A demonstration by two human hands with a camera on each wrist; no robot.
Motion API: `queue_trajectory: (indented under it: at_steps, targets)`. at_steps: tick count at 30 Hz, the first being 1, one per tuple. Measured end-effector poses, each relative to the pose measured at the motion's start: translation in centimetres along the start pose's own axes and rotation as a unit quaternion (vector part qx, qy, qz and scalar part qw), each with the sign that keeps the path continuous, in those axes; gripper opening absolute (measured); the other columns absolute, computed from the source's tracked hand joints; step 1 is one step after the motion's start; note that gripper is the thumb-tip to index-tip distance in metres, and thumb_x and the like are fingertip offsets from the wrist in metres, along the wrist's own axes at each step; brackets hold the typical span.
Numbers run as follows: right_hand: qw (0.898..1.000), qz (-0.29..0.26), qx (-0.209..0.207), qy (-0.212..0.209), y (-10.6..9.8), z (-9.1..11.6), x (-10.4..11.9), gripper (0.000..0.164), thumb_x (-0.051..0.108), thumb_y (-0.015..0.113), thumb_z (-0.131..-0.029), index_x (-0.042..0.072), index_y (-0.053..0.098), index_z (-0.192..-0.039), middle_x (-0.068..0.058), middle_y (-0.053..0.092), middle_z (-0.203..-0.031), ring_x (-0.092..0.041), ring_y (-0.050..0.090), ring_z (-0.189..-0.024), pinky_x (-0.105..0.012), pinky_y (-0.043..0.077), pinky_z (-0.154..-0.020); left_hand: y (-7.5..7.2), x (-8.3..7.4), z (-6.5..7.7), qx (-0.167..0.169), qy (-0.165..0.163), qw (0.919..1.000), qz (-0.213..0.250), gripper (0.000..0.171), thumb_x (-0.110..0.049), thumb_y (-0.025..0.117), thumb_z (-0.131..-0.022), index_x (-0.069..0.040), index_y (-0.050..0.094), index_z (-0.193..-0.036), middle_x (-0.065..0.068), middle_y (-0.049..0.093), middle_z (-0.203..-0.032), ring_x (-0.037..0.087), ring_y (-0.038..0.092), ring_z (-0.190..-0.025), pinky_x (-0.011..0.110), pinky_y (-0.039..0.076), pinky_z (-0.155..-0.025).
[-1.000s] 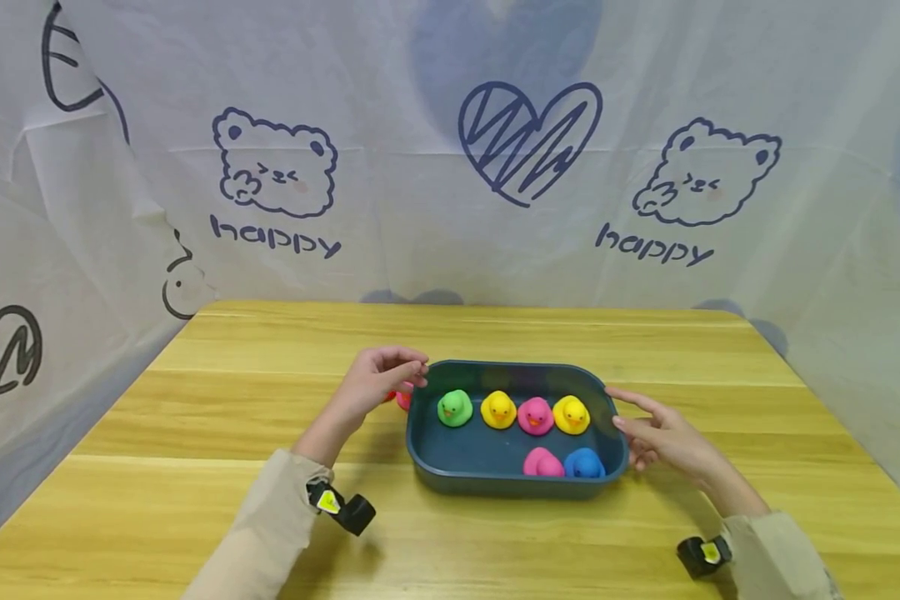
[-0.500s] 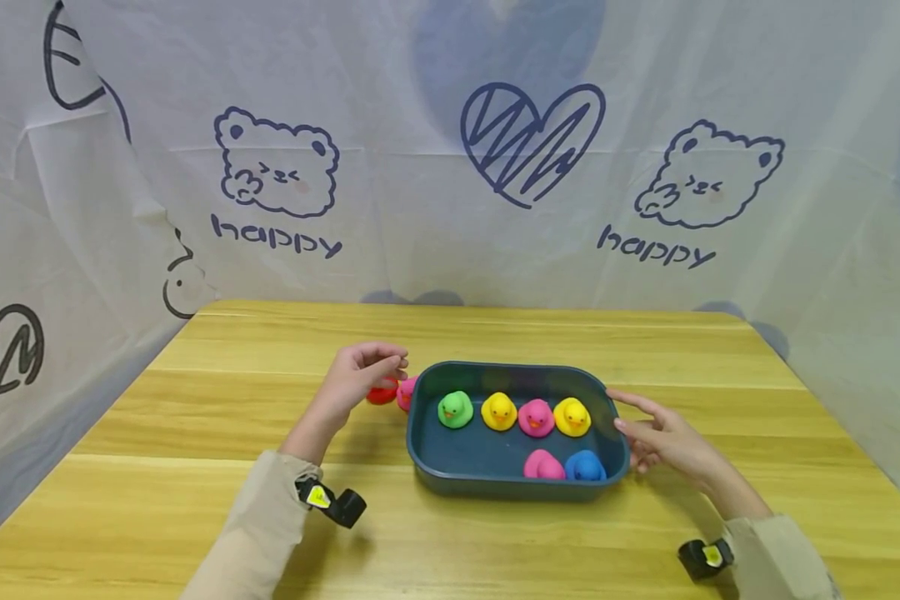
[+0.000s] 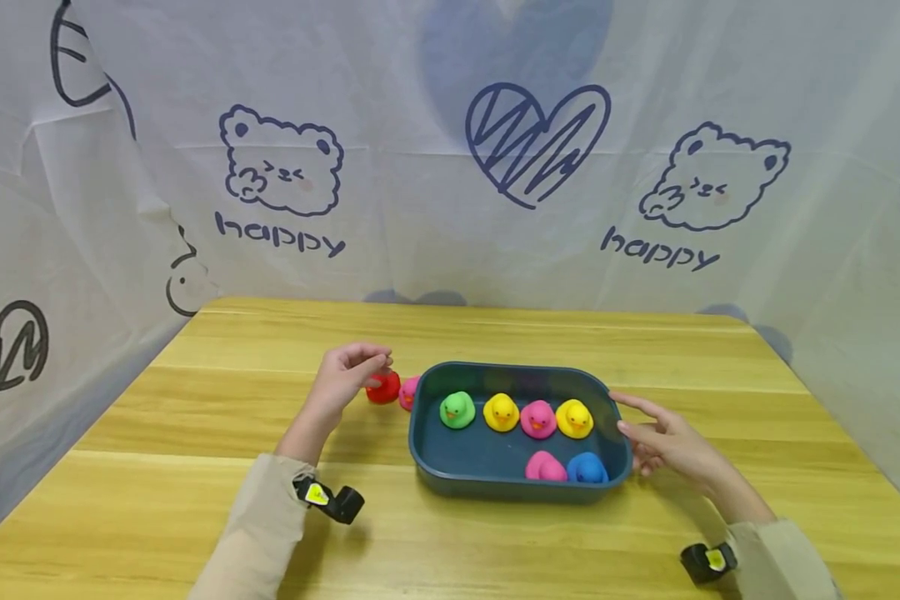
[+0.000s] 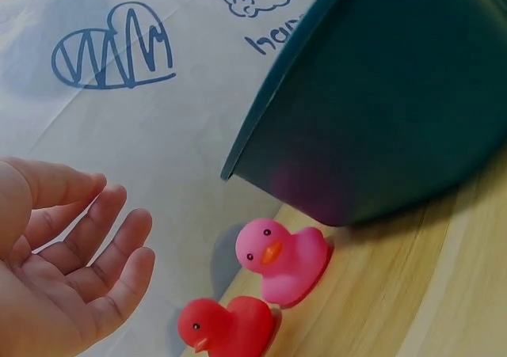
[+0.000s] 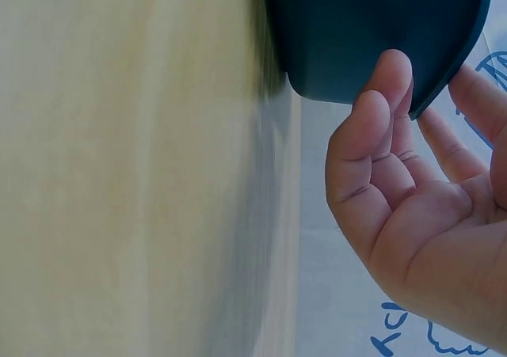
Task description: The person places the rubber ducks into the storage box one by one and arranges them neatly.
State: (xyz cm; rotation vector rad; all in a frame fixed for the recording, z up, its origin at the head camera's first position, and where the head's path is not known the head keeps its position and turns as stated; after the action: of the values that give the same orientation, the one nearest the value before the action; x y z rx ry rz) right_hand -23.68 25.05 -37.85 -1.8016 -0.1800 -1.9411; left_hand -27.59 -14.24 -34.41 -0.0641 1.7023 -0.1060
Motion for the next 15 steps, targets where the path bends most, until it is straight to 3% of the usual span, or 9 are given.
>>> queue_trajectory:
  at_steps: [9, 15]
  targets:
    - [1.0, -0.004, 0.004, -0.001, 0.1, -0.1, -0.1, 0.058, 0.018, 0.049, -0.093, 0.002, 0.019, -0.141, -0.007, 0.053, -0.067, -0.013, 0.053, -0.054, -0.027, 0.048, -0.05, -1.1, 1.1, 0.1, -0.056, -0.022, 0.998, -0.021, 0.025, -0.007, 0.056, -0.088, 0.01, 0.058, -0.106, 0.01, 0.061, -0.09, 0.026, 0.057, -0.087, 0.035, 0.049, -0.075]
    - [1.0, -0.005, 0.006, -0.006, 0.0, -0.1, -0.2, 0.058, 0.019, 0.049, -0.093, 0.003, 0.021, -0.141, -0.006, 0.053, -0.066, -0.013, 0.054, -0.054, -0.027, 0.048, -0.05, -1.4, 2.1, -0.1, -0.073, -0.028, 0.996, -0.042, 0.024, -0.004, 0.057, -0.086, 0.009, 0.058, -0.106, 0.013, 0.06, -0.095, 0.013, 0.056, -0.081, 0.034, 0.049, -0.074]
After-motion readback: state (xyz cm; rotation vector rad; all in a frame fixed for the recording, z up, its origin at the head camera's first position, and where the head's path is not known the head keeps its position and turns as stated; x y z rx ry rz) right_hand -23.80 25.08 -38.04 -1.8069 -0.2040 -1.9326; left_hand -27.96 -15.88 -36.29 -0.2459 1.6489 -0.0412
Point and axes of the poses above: each hand's wrist, its own z-axis away from the middle knuckle, its own y-axis out of the palm, x = y × z, the point moved 5 cm from there along -z, towards the middle knuckle
